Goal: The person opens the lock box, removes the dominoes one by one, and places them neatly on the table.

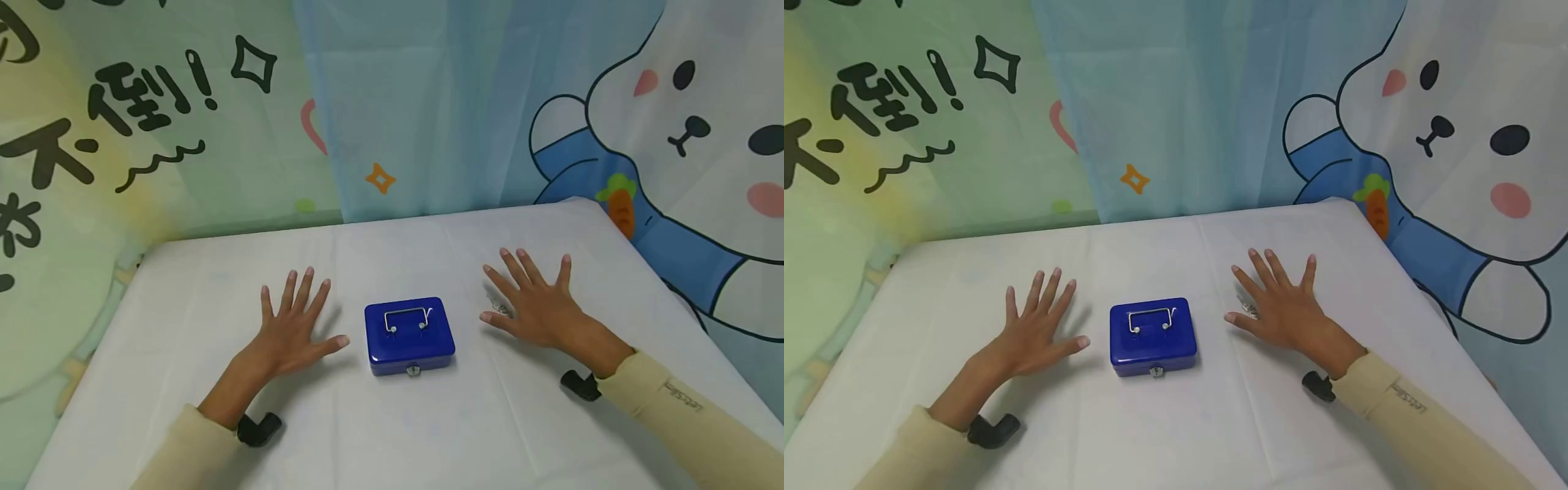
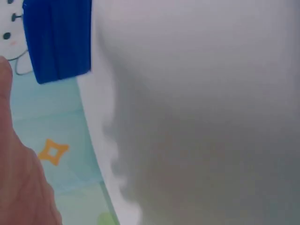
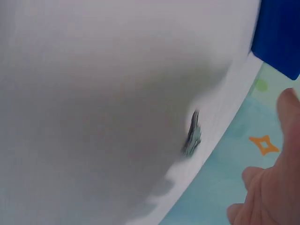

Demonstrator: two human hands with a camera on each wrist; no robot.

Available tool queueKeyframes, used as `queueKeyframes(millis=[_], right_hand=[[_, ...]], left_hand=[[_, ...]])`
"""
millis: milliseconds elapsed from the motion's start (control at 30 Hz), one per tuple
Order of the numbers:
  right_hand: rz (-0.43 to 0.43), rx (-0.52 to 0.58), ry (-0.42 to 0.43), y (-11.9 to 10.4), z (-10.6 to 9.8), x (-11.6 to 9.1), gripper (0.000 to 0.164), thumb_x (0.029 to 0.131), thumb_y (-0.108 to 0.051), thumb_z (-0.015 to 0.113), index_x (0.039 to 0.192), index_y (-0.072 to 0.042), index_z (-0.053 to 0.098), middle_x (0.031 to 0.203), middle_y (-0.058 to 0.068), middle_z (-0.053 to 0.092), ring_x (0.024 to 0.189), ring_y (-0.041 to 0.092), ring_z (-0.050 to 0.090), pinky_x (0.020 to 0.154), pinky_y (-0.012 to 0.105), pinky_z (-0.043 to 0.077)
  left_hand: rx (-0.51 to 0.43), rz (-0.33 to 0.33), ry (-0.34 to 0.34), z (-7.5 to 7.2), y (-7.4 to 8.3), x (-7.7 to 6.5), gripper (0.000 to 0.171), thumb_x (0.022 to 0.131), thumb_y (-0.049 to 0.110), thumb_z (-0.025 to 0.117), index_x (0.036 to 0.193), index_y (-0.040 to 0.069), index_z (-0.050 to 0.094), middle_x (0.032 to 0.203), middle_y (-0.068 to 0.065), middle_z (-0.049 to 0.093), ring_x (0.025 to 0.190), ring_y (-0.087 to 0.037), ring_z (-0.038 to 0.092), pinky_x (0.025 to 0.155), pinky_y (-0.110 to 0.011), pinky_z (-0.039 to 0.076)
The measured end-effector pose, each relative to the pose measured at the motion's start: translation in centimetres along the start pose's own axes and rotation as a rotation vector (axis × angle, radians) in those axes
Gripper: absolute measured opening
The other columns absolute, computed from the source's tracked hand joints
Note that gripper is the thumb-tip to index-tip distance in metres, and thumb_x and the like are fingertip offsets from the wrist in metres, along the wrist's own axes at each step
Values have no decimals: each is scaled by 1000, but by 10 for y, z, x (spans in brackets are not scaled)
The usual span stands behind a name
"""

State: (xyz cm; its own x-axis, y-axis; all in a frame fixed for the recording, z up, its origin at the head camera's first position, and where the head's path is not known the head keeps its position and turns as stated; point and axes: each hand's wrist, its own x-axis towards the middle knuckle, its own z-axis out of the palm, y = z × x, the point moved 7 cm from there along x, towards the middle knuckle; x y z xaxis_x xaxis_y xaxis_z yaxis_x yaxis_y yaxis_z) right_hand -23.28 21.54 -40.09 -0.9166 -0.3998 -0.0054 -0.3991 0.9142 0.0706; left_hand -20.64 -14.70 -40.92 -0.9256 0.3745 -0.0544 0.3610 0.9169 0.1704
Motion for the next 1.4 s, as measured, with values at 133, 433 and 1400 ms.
queueKeyframes(millis=[133,433,1400], right_hand=[[23,70,-41,-1,2,2,89,90,-72,41,155,-13,25,158,23,12,143,44,9,94,75,-17],[53,113,-42,0,7,2,66,90,-45,65,136,-1,49,134,29,45,124,49,40,99,77,5],[-52,177,68,-20,-4,18,7,76,-1,72,78,-4,66,70,2,64,67,22,60,83,53,45]], left_hand=[[-163,93,-21,0,20,4,107,81,77,50,157,18,3,161,-8,-11,145,-29,-14,108,-61,-11],[-429,229,-118,13,57,10,130,64,69,77,156,31,-6,159,10,-17,146,-16,-6,113,-47,17],[-431,226,-140,20,70,23,111,68,40,88,156,21,23,149,-10,28,132,-31,40,102,-44,40]])
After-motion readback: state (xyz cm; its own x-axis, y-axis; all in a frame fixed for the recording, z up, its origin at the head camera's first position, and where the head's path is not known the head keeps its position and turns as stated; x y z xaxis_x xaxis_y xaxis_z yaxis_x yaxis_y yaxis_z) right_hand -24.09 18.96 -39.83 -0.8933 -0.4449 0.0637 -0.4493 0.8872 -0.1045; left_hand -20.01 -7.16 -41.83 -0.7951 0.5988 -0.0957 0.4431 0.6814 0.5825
